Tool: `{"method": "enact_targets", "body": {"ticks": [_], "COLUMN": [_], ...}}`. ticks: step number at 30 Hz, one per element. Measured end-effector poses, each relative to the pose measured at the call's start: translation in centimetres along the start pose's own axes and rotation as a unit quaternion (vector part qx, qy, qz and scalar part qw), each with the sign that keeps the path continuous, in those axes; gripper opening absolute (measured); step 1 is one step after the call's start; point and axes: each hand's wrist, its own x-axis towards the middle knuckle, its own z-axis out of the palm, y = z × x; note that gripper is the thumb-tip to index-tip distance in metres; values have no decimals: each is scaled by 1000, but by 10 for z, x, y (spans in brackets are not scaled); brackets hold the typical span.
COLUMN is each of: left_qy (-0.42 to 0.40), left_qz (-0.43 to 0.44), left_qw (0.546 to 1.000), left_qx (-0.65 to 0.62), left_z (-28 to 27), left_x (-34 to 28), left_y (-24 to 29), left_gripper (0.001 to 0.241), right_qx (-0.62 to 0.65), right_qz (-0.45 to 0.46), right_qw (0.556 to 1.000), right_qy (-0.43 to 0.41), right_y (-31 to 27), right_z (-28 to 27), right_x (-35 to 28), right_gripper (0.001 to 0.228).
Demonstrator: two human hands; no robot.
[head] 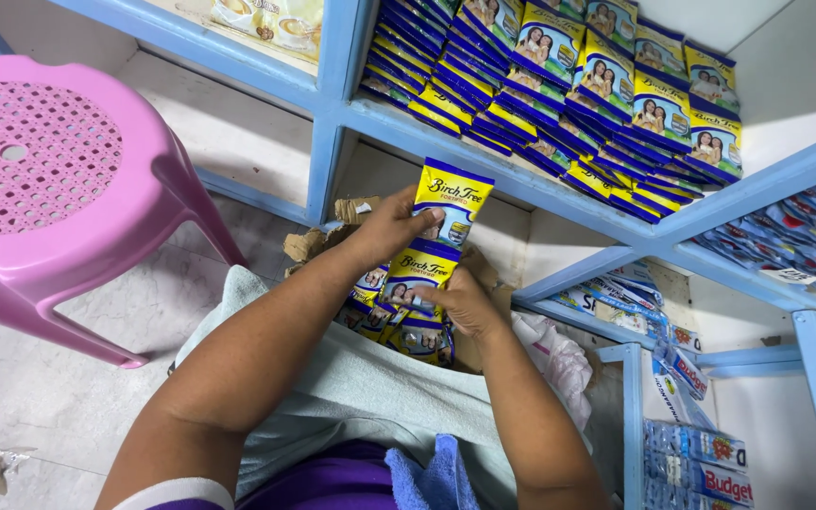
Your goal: The recorder is stocking and organizing sachets of milk powder from a cardboard box onto store shelves.
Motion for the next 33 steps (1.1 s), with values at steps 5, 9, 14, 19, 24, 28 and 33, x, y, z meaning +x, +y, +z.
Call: {"method": "enact_targets", "body": {"ticks": [5, 9, 14, 19, 24, 28, 33], "left_qy": [-37, -39, -71, -85, -66, -74, -83], "left_qz": [39, 92, 28, 6, 36, -5, 55], "left_qw": [998, 987, 970, 929, 939, 950, 970], "left_qx": [32, 124, 230, 360, 334, 303, 223], "left_z": [8, 14, 20, 26, 26, 21, 14], "left_x": [-2, -9, -20, -21, -22, -19, -11], "left_y": [-16, 2, 18, 16, 15, 12, -6], "left_gripper": [33, 30, 40, 38, 34, 32, 53], "right_qx": [103, 148, 242, 253, 257, 274, 314], "right_qz": [-158, -253, -271, -292, -280, -260, -249], "right_qw": [978, 949, 918, 906, 911, 912, 893], "right_qy": [94, 118, 158, 175, 157, 163, 204], "right_y": [19, 25, -10, -16, -21, -4, -11], "right_z": [-24, -40, -32, -45, -42, -65, -69], "right_x": [10, 15, 7, 3, 1, 9, 4], "right_gripper": [33, 26, 31, 33, 32, 31, 42]}}
